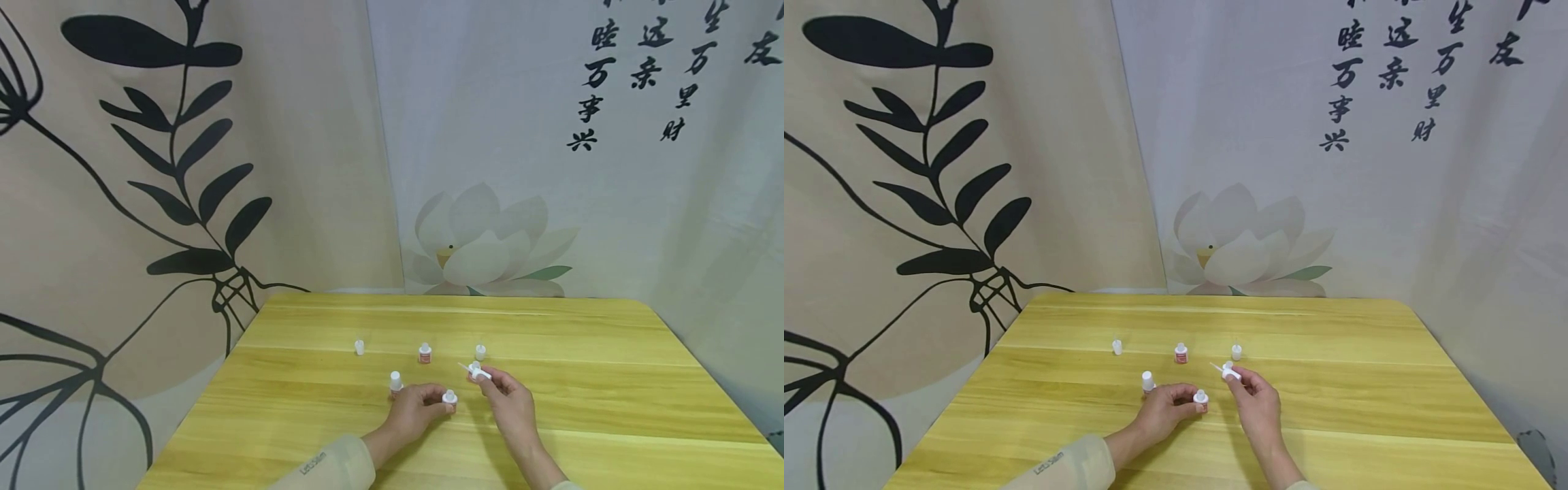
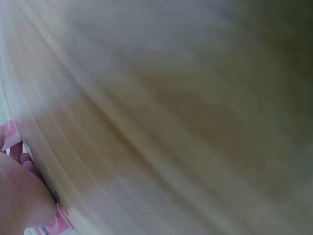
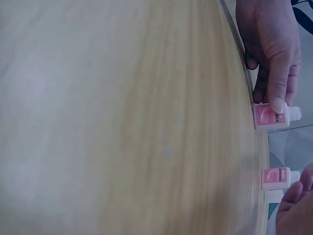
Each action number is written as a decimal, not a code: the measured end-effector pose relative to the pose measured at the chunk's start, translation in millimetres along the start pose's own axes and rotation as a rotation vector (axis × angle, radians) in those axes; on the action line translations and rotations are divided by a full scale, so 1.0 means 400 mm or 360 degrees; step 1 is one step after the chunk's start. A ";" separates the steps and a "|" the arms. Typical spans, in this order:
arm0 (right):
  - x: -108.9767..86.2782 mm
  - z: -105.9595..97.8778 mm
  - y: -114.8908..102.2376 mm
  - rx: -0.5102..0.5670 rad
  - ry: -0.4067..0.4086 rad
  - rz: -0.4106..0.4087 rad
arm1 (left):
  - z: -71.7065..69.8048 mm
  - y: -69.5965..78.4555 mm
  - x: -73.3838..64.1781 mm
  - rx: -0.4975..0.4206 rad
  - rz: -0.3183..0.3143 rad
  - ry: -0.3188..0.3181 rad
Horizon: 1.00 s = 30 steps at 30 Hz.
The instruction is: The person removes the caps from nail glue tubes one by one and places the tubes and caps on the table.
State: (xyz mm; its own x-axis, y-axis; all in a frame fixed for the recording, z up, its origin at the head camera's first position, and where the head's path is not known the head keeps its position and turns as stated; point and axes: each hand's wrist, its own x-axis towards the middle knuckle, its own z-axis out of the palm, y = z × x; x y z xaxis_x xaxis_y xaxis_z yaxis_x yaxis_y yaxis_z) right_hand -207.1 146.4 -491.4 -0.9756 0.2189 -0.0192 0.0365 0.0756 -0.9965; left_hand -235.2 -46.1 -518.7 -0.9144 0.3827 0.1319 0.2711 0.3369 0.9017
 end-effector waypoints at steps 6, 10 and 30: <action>-0.001 -0.001 0.001 0.0022 -0.0006 0.0006 | 0.000 -0.001 0.001 0.0005 -0.0007 -0.0002; 0.001 0.000 0.002 0.0025 0.0005 0.0008 | 0.000 -0.002 0.000 0.0003 -0.0006 0.0018; 0.002 0.002 -0.001 0.0045 0.0010 0.0022 | -0.001 0.001 -0.001 -0.0010 0.0000 0.0017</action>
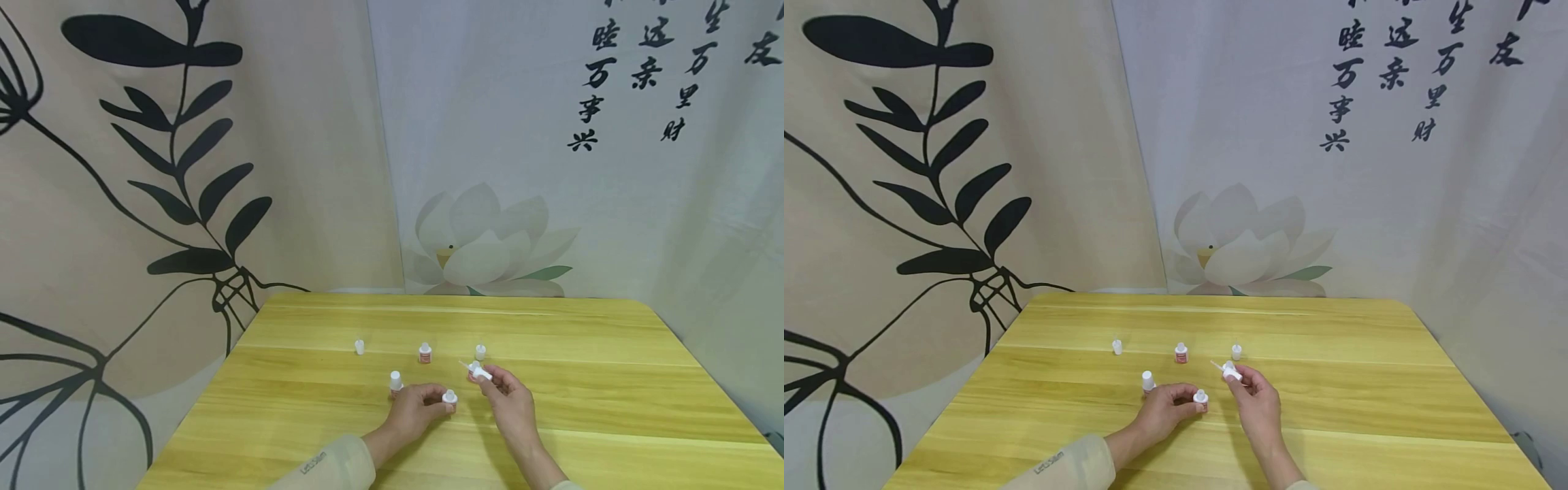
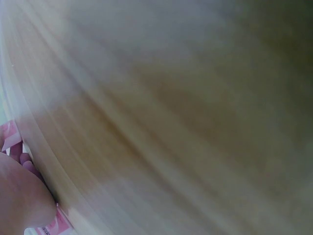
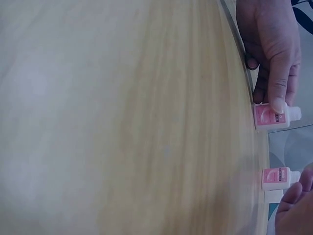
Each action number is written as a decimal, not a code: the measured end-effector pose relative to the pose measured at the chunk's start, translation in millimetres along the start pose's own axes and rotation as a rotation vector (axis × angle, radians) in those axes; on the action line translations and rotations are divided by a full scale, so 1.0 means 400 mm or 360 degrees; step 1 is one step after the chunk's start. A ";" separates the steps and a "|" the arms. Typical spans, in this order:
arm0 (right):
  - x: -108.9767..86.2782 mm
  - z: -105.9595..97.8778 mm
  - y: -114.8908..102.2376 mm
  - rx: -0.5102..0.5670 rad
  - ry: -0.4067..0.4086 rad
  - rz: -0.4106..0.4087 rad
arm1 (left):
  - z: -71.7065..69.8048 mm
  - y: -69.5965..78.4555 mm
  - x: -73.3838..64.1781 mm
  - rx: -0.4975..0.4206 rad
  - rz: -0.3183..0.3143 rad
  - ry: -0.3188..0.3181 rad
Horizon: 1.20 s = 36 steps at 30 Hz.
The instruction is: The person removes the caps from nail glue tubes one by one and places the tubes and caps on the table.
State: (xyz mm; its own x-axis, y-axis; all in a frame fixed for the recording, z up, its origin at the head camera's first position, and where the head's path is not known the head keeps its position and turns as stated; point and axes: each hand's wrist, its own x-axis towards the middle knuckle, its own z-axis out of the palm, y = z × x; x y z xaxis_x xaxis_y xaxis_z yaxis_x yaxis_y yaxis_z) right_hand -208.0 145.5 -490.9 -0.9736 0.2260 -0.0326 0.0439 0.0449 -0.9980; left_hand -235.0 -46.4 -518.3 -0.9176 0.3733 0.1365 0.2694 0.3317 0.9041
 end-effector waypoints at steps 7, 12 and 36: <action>0.001 0.001 0.003 -0.0008 0.0000 0.0003 | 0.000 0.000 -0.001 -0.0002 0.0000 0.0002; 0.001 0.001 0.004 -0.0005 -0.0004 0.0015 | -0.002 0.003 -0.002 -0.0004 -0.0010 -0.0012; -0.002 0.001 0.000 0.0020 -0.0020 0.0011 | 0.000 -0.003 -0.001 0.0003 0.0000 -0.0027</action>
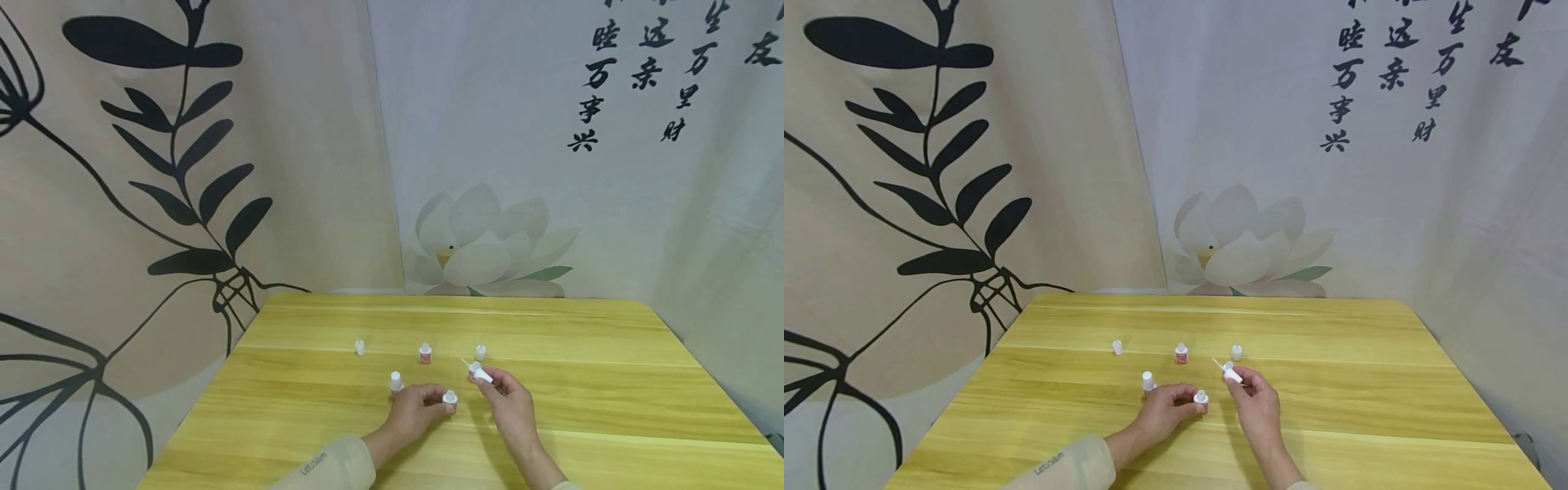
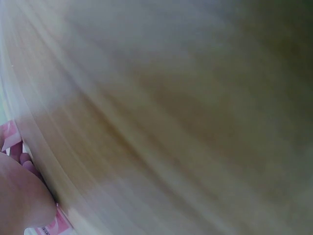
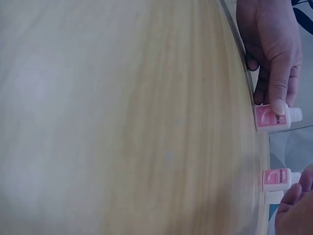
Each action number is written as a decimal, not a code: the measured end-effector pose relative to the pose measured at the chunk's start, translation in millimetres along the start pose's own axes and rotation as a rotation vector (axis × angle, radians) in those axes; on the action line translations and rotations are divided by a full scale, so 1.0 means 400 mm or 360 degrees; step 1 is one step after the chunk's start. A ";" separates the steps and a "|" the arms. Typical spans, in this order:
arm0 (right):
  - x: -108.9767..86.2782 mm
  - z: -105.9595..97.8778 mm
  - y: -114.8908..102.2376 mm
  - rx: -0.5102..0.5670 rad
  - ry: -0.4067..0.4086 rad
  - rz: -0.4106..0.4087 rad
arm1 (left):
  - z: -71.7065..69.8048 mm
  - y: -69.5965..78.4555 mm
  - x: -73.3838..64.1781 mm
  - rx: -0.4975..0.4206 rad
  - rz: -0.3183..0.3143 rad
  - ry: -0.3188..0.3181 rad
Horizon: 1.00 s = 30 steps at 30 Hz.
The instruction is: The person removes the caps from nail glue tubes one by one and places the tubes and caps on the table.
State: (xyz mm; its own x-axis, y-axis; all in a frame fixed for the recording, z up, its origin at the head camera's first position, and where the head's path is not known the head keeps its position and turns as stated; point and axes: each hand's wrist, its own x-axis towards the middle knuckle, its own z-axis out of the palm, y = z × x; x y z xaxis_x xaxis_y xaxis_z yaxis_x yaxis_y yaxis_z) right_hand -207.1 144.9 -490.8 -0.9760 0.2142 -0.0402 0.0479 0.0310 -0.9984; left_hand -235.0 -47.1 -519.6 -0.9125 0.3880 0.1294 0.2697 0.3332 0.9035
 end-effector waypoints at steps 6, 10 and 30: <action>0.000 0.000 -0.002 -0.0022 -0.0001 0.0000 | 0.000 0.003 0.000 -0.0004 -0.0030 0.0000; 0.004 0.000 -0.001 -0.0046 0.0002 0.0016 | 0.000 0.005 -0.001 -0.0015 -0.0034 -0.0001; 0.003 -0.014 -0.009 -0.0146 0.0067 0.0052 | 0.002 0.007 0.001 -0.0001 -0.0037 0.0007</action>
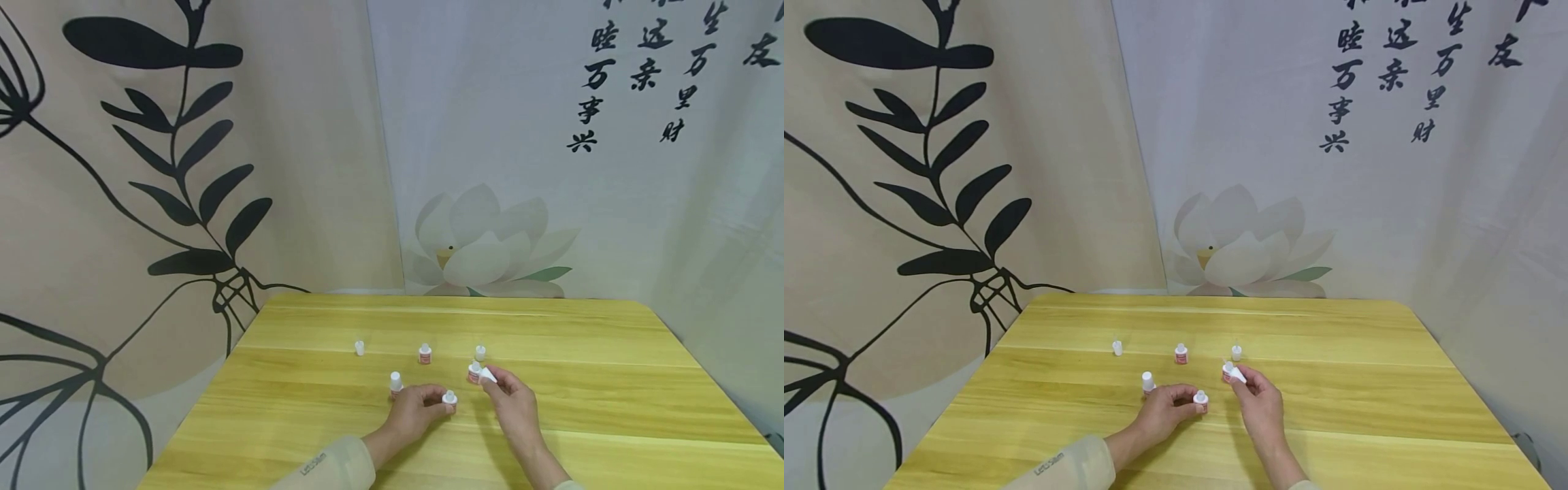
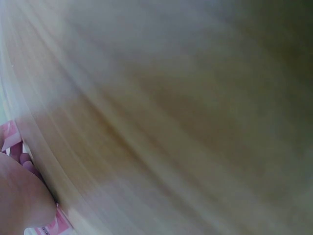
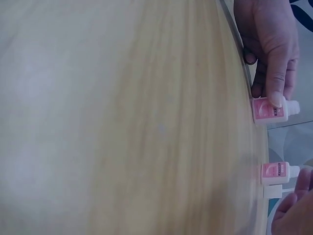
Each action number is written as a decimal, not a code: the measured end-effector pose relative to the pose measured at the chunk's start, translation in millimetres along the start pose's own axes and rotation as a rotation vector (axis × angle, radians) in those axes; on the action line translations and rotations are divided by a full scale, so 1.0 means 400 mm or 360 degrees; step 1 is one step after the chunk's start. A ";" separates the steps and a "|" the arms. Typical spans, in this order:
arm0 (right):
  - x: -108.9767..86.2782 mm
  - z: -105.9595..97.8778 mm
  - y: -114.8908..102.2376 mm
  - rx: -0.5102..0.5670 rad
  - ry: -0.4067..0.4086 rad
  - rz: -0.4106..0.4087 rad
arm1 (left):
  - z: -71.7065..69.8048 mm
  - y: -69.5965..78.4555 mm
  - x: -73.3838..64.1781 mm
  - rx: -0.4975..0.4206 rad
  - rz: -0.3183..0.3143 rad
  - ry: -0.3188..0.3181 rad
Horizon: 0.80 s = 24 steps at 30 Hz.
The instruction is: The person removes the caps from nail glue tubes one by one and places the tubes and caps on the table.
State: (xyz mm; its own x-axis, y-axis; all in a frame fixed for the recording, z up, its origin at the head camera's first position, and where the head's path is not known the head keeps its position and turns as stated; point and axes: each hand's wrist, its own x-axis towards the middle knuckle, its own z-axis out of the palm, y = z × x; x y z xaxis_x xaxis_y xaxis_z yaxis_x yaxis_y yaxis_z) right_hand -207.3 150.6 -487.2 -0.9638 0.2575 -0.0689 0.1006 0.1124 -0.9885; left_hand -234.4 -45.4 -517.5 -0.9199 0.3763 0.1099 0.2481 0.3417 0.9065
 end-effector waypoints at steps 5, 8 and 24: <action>0.001 -0.002 0.001 0.0025 -0.0022 -0.0023 | -0.001 0.002 -0.002 -0.0005 -0.0006 0.0001; 0.001 -0.003 0.002 0.0055 -0.0032 -0.0032 | -0.001 0.002 -0.002 -0.0004 -0.0003 0.0003; 0.004 -0.007 0.006 0.0073 -0.0055 -0.0046 | 0.001 0.000 0.000 -0.0011 0.0000 0.0007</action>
State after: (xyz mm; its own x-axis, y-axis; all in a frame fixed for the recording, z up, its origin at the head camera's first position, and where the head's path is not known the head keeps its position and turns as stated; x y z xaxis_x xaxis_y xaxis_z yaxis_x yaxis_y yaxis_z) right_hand -208.0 154.1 -489.2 -0.9743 0.2212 -0.0438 0.0619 0.0754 -0.9952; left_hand -234.2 -45.1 -517.5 -0.9211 0.3728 0.1118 0.2462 0.3355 0.9093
